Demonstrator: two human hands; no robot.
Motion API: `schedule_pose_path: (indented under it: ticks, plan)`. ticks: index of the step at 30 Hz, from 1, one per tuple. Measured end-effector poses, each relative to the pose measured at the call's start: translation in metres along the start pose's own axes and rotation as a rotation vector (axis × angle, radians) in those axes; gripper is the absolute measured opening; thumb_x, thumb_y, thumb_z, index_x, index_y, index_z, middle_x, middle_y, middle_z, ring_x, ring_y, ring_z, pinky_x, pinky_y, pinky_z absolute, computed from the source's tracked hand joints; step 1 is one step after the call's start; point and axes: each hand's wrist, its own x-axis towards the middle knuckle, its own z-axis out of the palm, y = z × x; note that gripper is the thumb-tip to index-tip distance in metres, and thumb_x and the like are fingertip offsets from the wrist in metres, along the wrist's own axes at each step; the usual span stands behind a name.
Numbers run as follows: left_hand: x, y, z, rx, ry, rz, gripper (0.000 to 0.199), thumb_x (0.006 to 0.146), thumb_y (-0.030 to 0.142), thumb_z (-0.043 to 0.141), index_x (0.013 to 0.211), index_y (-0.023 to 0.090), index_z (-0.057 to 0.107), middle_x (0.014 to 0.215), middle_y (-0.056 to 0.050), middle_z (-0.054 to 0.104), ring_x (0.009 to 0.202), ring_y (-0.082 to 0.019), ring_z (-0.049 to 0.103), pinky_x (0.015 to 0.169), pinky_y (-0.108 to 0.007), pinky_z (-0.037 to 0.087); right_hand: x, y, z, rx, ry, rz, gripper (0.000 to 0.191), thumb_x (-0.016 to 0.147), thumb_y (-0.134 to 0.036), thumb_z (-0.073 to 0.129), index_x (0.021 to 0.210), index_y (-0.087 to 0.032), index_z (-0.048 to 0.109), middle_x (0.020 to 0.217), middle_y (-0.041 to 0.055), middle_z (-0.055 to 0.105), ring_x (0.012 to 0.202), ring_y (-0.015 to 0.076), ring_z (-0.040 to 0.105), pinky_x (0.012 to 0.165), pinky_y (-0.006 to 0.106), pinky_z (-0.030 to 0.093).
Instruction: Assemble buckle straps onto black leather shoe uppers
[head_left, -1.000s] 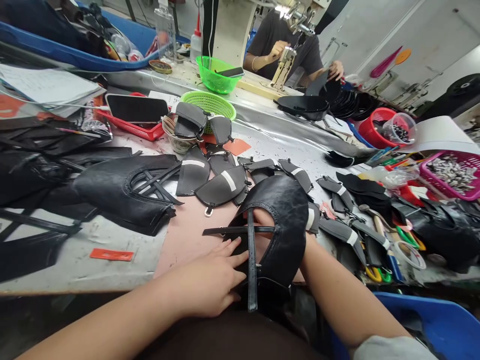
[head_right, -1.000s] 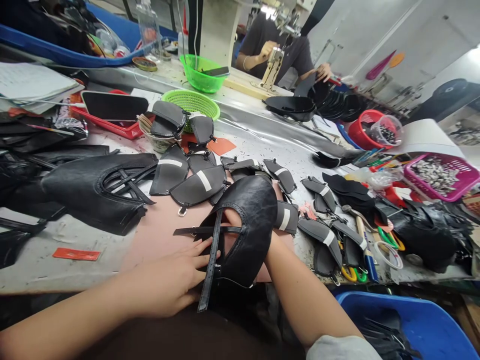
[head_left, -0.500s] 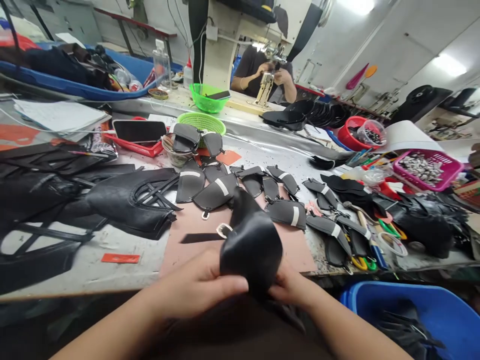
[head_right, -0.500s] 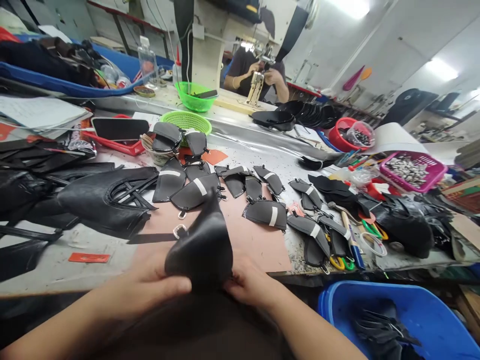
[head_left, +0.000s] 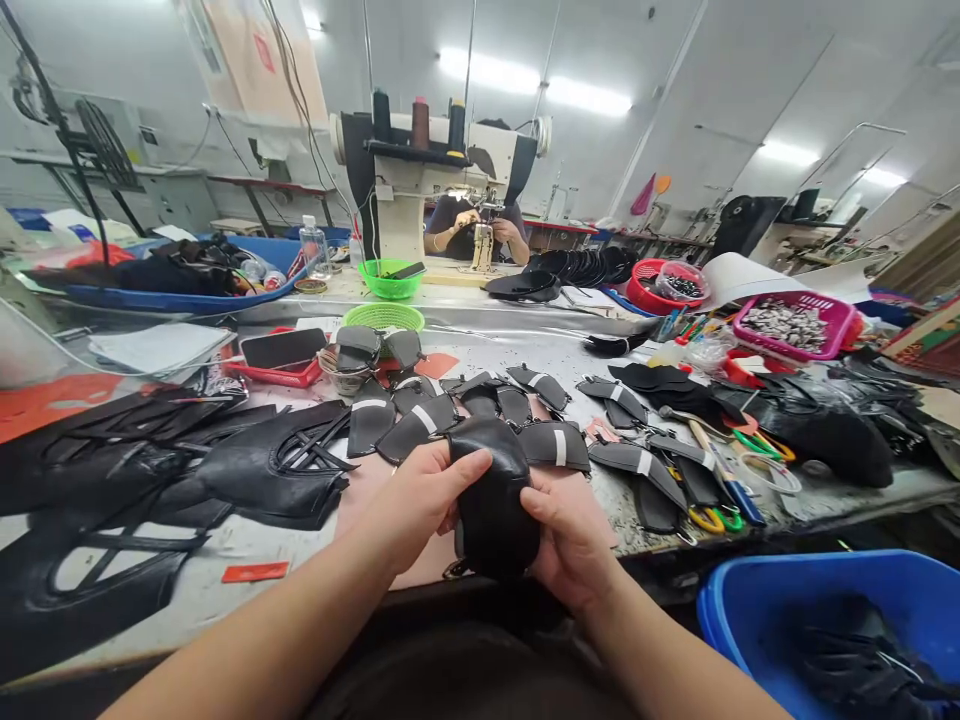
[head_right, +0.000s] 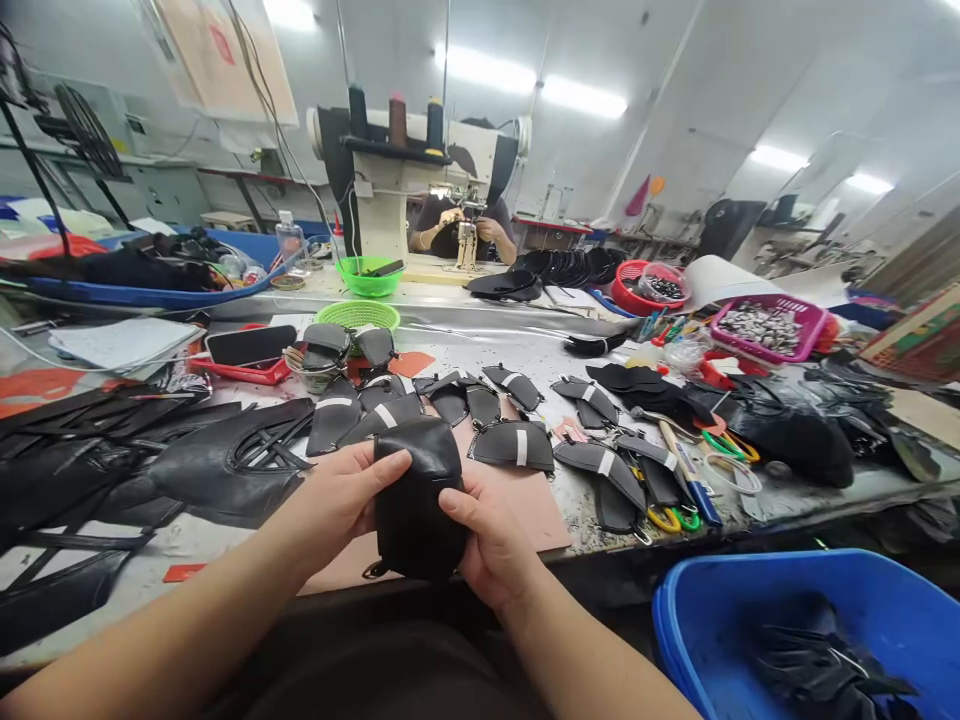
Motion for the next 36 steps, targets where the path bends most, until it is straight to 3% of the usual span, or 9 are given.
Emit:
schedule_pose_path:
  ticks: [4,7,11,18,22,27,31,34,36]
  plan:
    - [0.003,-0.005,0.003,-0.007,0.03,-0.002,0.049,0.061,0.064,0.066,0.067,0.016,0.059,0.058,0.002,0.052,0.051,-0.011,0.045,0.05,-0.022,0.036,-0.001,0.002,0.002,0.124,0.008,0.004,0.032,0.069,-0.034,0.074,0.097,-0.02,0.069,0.091,0.006,0.071,0.093,0.0253,0.064,0.089,0.039,0.047]
    - [0.001,-0.006,-0.002,0.081,-0.023,0.099,0.055,0.069,0.07,0.05,0.064,0.017,0.06,0.061,-0.001,0.055,0.062,-0.016,0.049,0.063,-0.028,0.04,-0.002,0.001,0.001,0.153,0.08,-0.057,0.03,0.068,-0.034,0.075,0.093,-0.019,0.069,0.092,0.0061,0.072,0.096,0.0256,0.064,0.091,0.039,0.048]
    - [-0.01,-0.005,-0.007,0.456,-0.103,0.222,0.029,0.065,0.046,0.064,0.065,0.017,0.065,0.064,-0.002,0.059,0.069,-0.019,0.051,0.067,-0.029,0.039,-0.003,-0.002,-0.002,0.158,0.169,-0.12,0.03,0.066,-0.035,0.077,0.091,-0.02,0.069,0.094,0.004,0.072,0.098,0.0245,0.064,0.09,0.038,0.049]
    - [-0.021,-0.008,-0.007,0.507,0.113,0.287,0.022,0.06,0.035,0.066,0.05,0.017,0.058,0.053,0.001,0.05,0.058,-0.015,0.043,0.058,-0.027,0.033,-0.005,0.006,-0.009,0.286,0.345,-0.098,0.033,0.062,-0.032,0.082,0.091,-0.025,0.069,0.1,-0.0013,0.071,0.104,0.0188,0.061,0.093,0.03,0.048]
    - [-0.023,-0.006,-0.009,0.474,0.074,0.268,0.023,0.061,0.037,0.064,0.054,0.017,0.056,0.055,0.001,0.05,0.06,-0.015,0.043,0.059,-0.027,0.033,-0.009,0.012,-0.008,0.307,0.223,-0.06,0.031,0.068,-0.041,0.076,0.094,-0.025,0.07,0.103,0.0014,0.07,0.102,0.0214,0.062,0.092,0.035,0.049]
    - [-0.029,0.001,-0.012,0.578,-0.099,0.346,0.023,0.073,0.037,0.057,0.063,0.016,0.059,0.067,-0.002,0.056,0.068,-0.018,0.049,0.065,-0.027,0.036,-0.015,0.012,0.0,0.253,0.006,-0.102,0.028,0.074,-0.036,0.07,0.099,-0.024,0.068,0.107,0.0034,0.069,0.103,0.0222,0.061,0.094,0.037,0.046]
    - [-0.036,0.008,-0.015,0.737,-0.262,0.398,0.015,0.077,0.028,0.057,0.067,0.018,0.062,0.073,-0.001,0.056,0.072,-0.017,0.049,0.069,-0.026,0.037,-0.016,0.013,0.005,0.216,0.016,-0.07,0.036,0.07,-0.036,0.073,0.103,-0.021,0.066,0.104,0.0053,0.069,0.1,0.0247,0.062,0.092,0.04,0.046]
    - [-0.04,0.008,-0.015,0.82,-0.227,0.323,0.013,0.075,0.03,0.06,0.081,0.019,0.064,0.085,-0.002,0.06,0.081,-0.019,0.051,0.072,-0.026,0.037,-0.018,0.016,0.01,0.161,0.014,-0.084,0.044,0.065,-0.035,0.077,0.104,-0.02,0.065,0.103,0.0075,0.069,0.101,0.028,0.061,0.09,0.044,0.046]
    - [-0.041,0.006,-0.014,0.807,-0.206,0.264,0.019,0.075,0.036,0.059,0.077,0.017,0.062,0.079,-0.002,0.059,0.075,-0.018,0.049,0.067,-0.026,0.036,-0.019,0.019,0.013,0.151,0.025,-0.083,0.043,0.063,-0.035,0.078,0.101,-0.02,0.066,0.099,0.0076,0.069,0.098,0.0285,0.062,0.089,0.044,0.046]
